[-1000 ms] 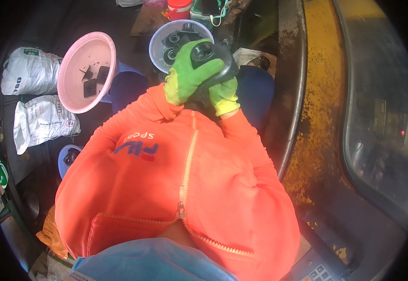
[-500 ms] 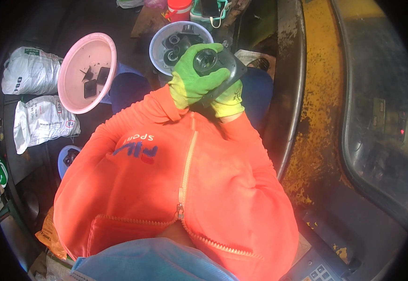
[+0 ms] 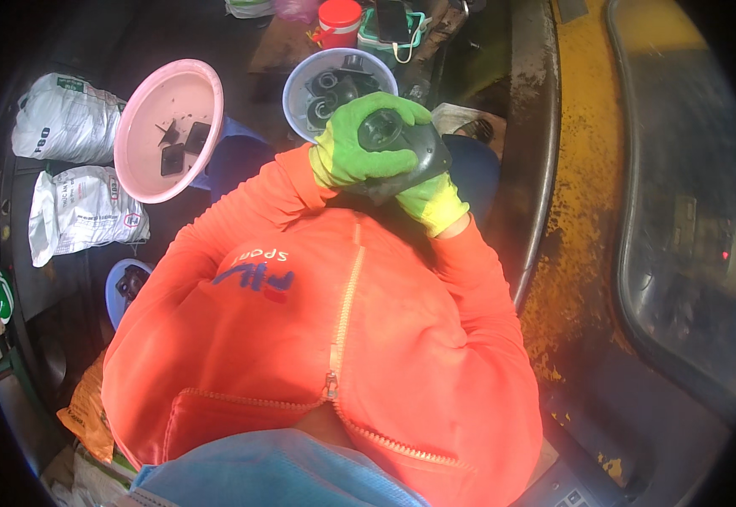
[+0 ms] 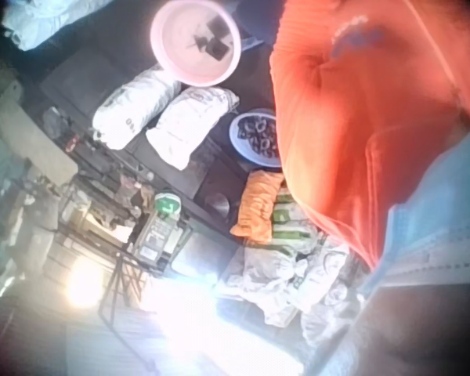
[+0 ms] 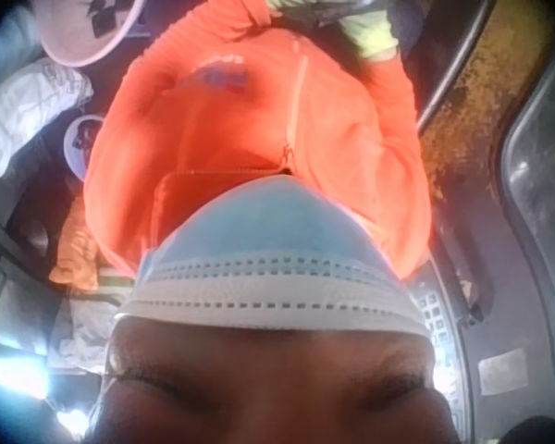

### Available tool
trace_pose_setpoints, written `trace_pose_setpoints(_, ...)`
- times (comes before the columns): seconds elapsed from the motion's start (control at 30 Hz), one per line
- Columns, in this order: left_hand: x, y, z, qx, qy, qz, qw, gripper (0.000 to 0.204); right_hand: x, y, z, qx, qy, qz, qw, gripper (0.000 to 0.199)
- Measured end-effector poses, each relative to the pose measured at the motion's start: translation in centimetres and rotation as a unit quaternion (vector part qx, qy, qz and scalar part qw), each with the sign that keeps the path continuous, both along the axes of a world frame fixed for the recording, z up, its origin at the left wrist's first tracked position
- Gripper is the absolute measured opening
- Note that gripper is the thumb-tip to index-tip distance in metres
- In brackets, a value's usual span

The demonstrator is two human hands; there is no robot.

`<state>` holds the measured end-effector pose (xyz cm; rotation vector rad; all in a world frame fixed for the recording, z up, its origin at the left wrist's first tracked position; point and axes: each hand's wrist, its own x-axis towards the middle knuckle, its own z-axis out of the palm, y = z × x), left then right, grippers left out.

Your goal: The person sits on the floor and repeatedly picks up black molded plastic parts from a white bucket. They wipe each part with a cloth, rotate it to clean different sides, and place it back into the bucket. The person also briefly handles a small metal tool and a pink basin containing other parts.

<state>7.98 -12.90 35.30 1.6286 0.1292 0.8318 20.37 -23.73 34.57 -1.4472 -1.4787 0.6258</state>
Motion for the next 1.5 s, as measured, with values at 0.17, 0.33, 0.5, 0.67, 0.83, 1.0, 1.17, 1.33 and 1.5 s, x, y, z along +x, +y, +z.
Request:
trace_pose_setpoints(0.17,-0.1,1.2,-0.2,-0.052,-0.014,-0.132,0.99,0.044,-0.8,-0.1,1.7,-0.024,0.026,0.075,0.997,0.044)
trace_pose_setpoints(0.33,-0.8,2.3,0.1,-0.094,0.033,-0.224,0.969,0.039,-1.0,0.2,0.9,-0.076,0.039,0.081,0.993,0.043)
trace_pose_setpoints(0.5,-0.6,0.8,0.4,-0.022,0.023,0.007,0.999,0.045,-1.9,1.2,-2.1,0.095,0.113,-0.122,0.981,0.034)
trace_pose_setpoints(0.67,-0.7,-0.1,0.5,-0.018,0.03,0.042,0.999,0.046,-1.8,1.4,-1.4,0.076,0.062,-0.099,0.99,0.037)
trace_pose_setpoints(0.83,-1.1,0.4,0.4,-0.011,-0.009,0.011,1.0,0.045,-1.7,1.2,1.2,0.089,-0.128,-0.053,0.986,0.032)
trace_pose_setpoints(1.0,-0.9,0.7,0.0,-0.046,-0.03,-0.018,0.998,0.043,-1.2,1.3,2.7,0.065,-0.182,0.0,0.981,0.029)
trace_pose_setpoints(1.17,-1.1,1.3,0.0,-0.039,-0.009,-0.081,0.996,0.04,-1.0,1.3,2.3,0.034,-0.094,0.058,0.993,0.042)
trace_pose_setpoints(1.33,-1.8,2.1,0.4,-0.035,-0.008,-0.166,0.986,0.041,-0.6,0.9,1.2,-0.042,-0.009,0.115,0.992,0.069)
trace_pose_setpoints(1.5,-1.2,3.3,-0.1,-0.018,-0.03,-0.355,0.934,0.043,-1.9,0.3,-0.1,0.068,-0.133,0.141,0.979,0.067)
